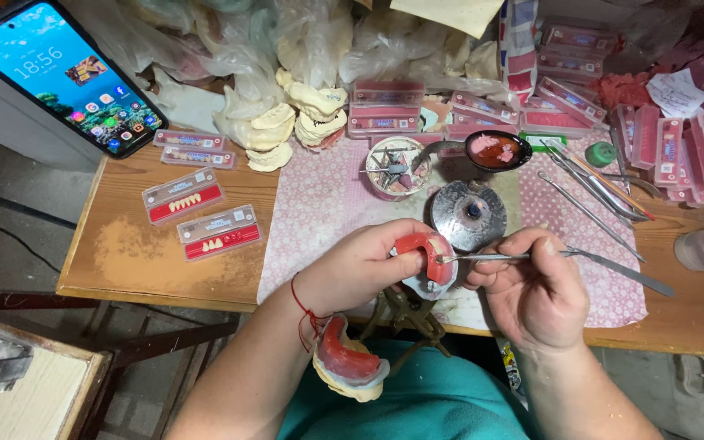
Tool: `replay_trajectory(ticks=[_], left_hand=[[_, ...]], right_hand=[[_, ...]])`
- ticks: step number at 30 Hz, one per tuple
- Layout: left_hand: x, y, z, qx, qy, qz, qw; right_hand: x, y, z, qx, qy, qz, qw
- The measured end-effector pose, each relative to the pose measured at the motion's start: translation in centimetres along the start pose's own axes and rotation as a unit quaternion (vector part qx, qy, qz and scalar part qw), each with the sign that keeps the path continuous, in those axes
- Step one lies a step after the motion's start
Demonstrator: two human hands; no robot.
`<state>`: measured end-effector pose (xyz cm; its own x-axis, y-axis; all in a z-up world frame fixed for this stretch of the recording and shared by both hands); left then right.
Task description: Shape and refine a dental prosthesis model using a heated spatula and a rotary tool.
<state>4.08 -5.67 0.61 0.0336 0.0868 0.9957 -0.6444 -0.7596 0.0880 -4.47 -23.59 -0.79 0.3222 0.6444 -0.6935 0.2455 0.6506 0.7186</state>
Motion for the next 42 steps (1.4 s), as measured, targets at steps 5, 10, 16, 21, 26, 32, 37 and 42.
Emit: replay_trajectory(ticks=[5, 10, 16, 21, 26, 32, 37, 42], left_hand=[[-0.2, 0.2, 0.1, 0.001, -0.003, 0.003, 1.0], [1.9, 0.7, -1.0, -0.053, 0.01, -0.08, 0.995], [4.0, 0.9, -1.1, -0.055, 0.0, -0.07, 0.996], [4.2, 0.6, -1.0, -0.04, 0.002, -0.042, 0.998], [2.9, 0.4, -1.0, -0.035, -0.006, -0.059, 0.998], [1.9, 0.2, -1.0, -0.045, 0.003, -0.074, 0.996], [1.5, 0.1, -1.0, -0.051, 0.015, -0.076, 0.996], [0.5, -0.2, -0.9, -0.032, -0.004, -0.055, 0.998]], right_hand=[[-0.4, -0.1, 0.2, 0.0, -0.012, -0.012, 1.0], [-2.6, 2.1, 0.3, -0.002, 0.02, 0.007, 1.0], [-6.7, 1.9, 4.6, 0.144, -0.075, -0.194, 0.967], [-6.4, 0.9, 5.5, 0.17, -0.077, -0.22, 0.958], [-6.2, 0.7, 5.6, 0.174, -0.08, -0.228, 0.955], [-6.2, 0.4, 4.2, 0.176, -0.07, -0.166, 0.968], [-3.9, 1.0, 1.6, 0.065, -0.001, -0.05, 0.997], [-2.7, 1.6, 0.5, 0.036, 0.019, -0.06, 0.997]])
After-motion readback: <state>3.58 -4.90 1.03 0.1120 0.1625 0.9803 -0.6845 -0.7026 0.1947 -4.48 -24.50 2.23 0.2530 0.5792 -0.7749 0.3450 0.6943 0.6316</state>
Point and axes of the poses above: each hand's wrist, its own z-axis towards the middle knuckle, its own y-axis out of the palm, x = y × z, the point moved 7 cm from there along z, towards the middle knuckle, and after that the axes turned 13 degrees about x, right-handed, at the moved point
